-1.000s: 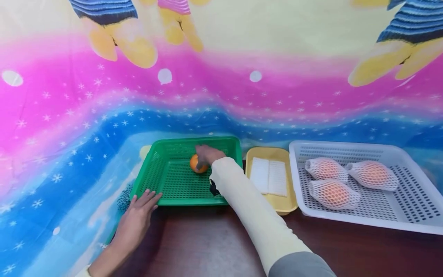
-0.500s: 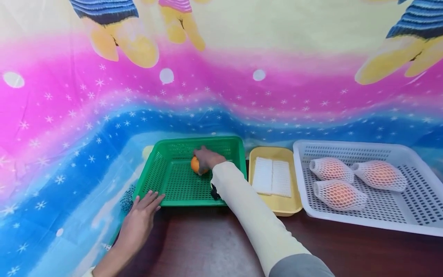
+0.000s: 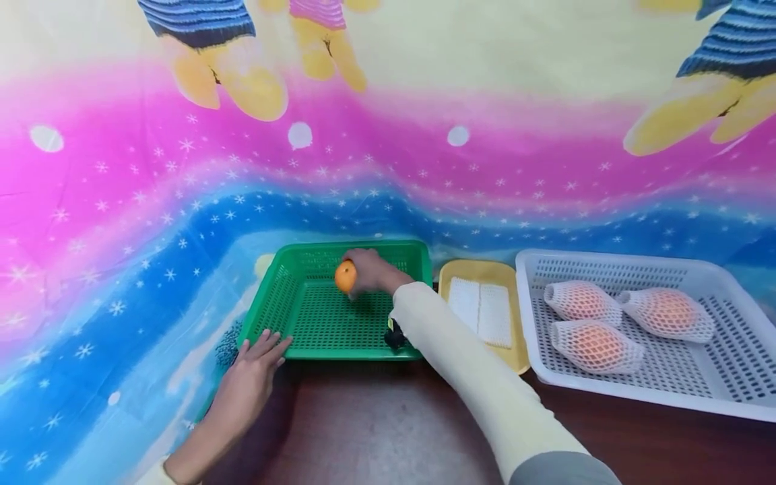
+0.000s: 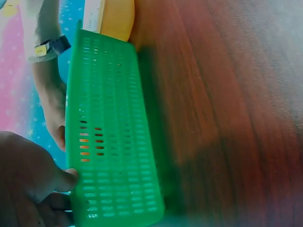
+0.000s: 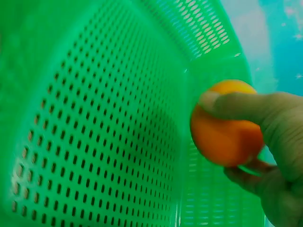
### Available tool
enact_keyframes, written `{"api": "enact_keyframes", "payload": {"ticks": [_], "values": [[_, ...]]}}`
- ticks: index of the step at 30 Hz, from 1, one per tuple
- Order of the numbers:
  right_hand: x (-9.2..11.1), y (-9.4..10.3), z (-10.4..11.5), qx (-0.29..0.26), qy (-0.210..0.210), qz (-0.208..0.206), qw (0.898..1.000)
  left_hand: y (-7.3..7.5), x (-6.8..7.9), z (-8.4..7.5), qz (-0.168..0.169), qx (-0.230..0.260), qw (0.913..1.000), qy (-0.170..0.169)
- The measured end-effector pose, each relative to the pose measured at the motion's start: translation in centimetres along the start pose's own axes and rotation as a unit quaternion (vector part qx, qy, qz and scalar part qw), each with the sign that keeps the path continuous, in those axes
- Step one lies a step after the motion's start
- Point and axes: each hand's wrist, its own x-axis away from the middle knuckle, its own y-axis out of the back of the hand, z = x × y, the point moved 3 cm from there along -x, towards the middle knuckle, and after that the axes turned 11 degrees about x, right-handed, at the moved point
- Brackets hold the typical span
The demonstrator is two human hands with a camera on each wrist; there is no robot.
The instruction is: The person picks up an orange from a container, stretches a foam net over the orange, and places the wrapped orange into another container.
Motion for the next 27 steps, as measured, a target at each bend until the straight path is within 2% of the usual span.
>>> {"api": "enact_keyframes", "payload": {"ticks": [8, 16, 20, 24, 27], "values": [[3.4, 3.2, -0.6, -0.092, -0.042, -0.058, 0.993, 0.8, -0.9, -0.2, 0.046, 0.039, 0.9979, 0.023], [8.7, 5.9, -1.7, -0.1, -0.048, -0.086, 0.99, 2.0, -2.1, -0.9, 0.09, 0.04, 0.9926, 0.071], [11.9, 6.6, -2.1, -0.124, -0.042, -0.089, 0.987, 2.1, -2.8, -2.2, 0.072, 0.073, 0.9914, 0.081], [15.1, 7.2, -2.3, -0.145, -0.03, -0.097, 0.984, 1.5, -3.6, -4.7, 0.026, 0.098, 0.9942, 0.037], [17.4, 7.5, -2.3, -0.157, -0.028, -0.1, 0.982, 1.0, -4.1, -7.0, 0.008, 0.136, 0.9907, 0.006]]}}
